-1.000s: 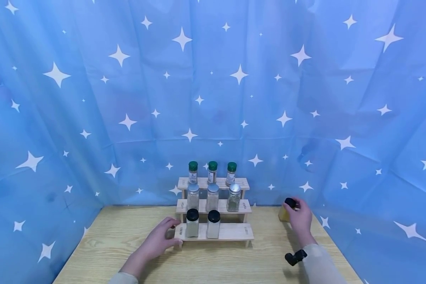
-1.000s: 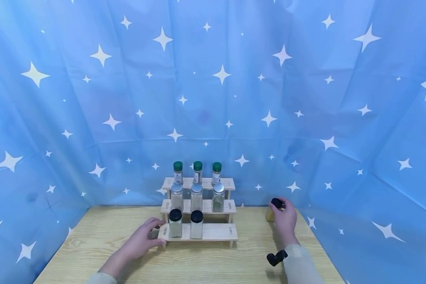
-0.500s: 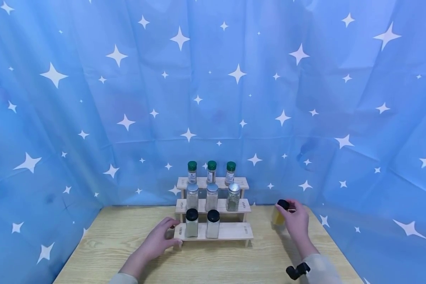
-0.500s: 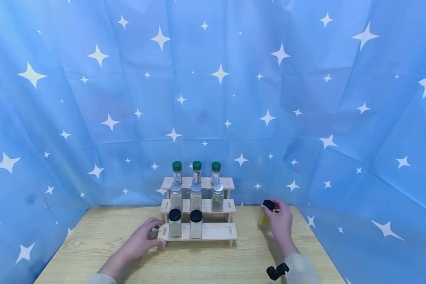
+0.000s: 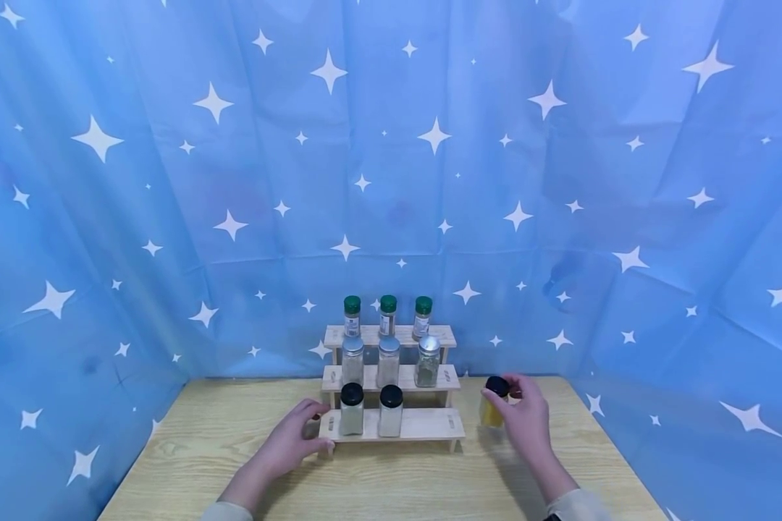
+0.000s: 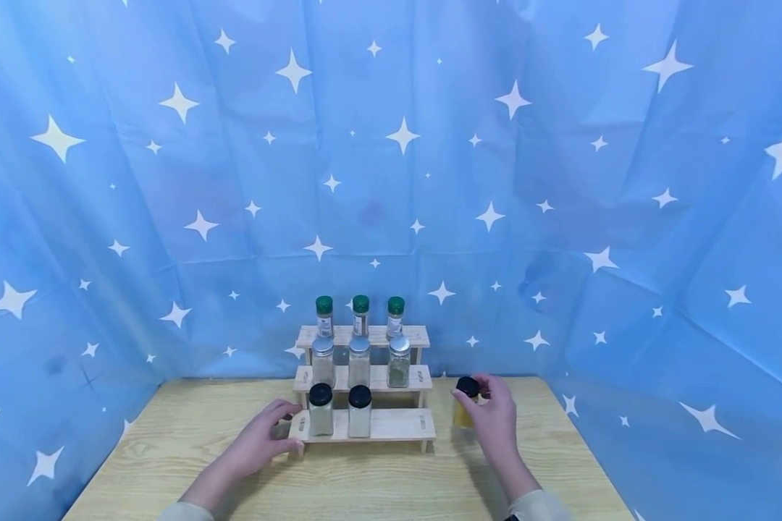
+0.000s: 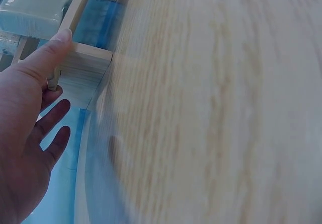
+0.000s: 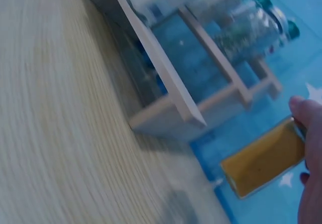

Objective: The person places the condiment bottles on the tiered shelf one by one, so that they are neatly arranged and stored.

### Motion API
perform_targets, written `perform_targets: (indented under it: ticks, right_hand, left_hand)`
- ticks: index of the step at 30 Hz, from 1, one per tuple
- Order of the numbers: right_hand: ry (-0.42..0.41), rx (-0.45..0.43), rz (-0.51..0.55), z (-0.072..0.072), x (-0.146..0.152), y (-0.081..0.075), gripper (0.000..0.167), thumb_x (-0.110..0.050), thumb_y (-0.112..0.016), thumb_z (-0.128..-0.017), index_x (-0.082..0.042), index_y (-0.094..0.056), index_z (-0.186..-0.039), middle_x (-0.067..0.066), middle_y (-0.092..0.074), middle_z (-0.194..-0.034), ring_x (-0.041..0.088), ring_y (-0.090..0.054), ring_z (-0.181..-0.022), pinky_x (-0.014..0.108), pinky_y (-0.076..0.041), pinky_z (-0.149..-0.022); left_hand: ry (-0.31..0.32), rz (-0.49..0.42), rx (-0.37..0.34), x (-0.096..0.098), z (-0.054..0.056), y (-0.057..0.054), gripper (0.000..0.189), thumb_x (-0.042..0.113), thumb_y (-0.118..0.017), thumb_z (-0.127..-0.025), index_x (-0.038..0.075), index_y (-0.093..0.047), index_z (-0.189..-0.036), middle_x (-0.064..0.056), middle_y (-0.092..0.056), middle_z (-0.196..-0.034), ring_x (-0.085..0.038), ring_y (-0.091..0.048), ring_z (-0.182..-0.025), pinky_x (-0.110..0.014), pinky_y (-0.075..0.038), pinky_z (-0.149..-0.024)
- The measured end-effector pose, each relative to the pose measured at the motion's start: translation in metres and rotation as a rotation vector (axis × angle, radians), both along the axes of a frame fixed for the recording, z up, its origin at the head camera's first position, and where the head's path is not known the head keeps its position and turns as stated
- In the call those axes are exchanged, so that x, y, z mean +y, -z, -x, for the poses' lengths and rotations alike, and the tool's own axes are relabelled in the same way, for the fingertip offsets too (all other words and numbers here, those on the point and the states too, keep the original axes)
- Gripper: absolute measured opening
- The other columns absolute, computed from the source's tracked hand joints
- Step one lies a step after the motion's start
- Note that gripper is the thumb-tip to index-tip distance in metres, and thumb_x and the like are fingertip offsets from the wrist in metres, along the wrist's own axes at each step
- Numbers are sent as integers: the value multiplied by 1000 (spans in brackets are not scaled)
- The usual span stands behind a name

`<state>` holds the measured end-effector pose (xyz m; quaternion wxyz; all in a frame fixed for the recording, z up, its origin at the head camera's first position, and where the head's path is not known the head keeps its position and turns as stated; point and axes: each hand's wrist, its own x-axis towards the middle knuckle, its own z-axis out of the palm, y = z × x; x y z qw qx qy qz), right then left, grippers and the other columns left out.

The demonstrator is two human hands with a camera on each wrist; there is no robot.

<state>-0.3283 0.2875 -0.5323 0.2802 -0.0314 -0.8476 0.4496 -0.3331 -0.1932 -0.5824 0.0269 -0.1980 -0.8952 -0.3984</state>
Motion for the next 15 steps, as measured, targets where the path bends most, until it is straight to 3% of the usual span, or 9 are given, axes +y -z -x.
perform_targets:
  ticks: [10,15]
  right_hand:
    - [-36,158,-90,-12,-29,-7,46,-13,-101,-83,-2,-74,-119,11,-72,-112,23,-64,-95,26,-57,-82]
    - [-61,185,-68,-15,-38,-9,46,-11,-101,-82,-2,-74,-118,10,-72,-110,22,-65,-93,24,-57,-81]
  left_hand:
    - [9,13,26,0,-1,1,73,41,-90,-93,8,-63,-152,-3,-63,-143,-35,-63,-135,-62,-51,-115]
    - [0,14,16,0,0,1,75,42,-90,-92,8,-62,-153,-4,-62,-145,-35,-62,-136,-61,-50,-117]
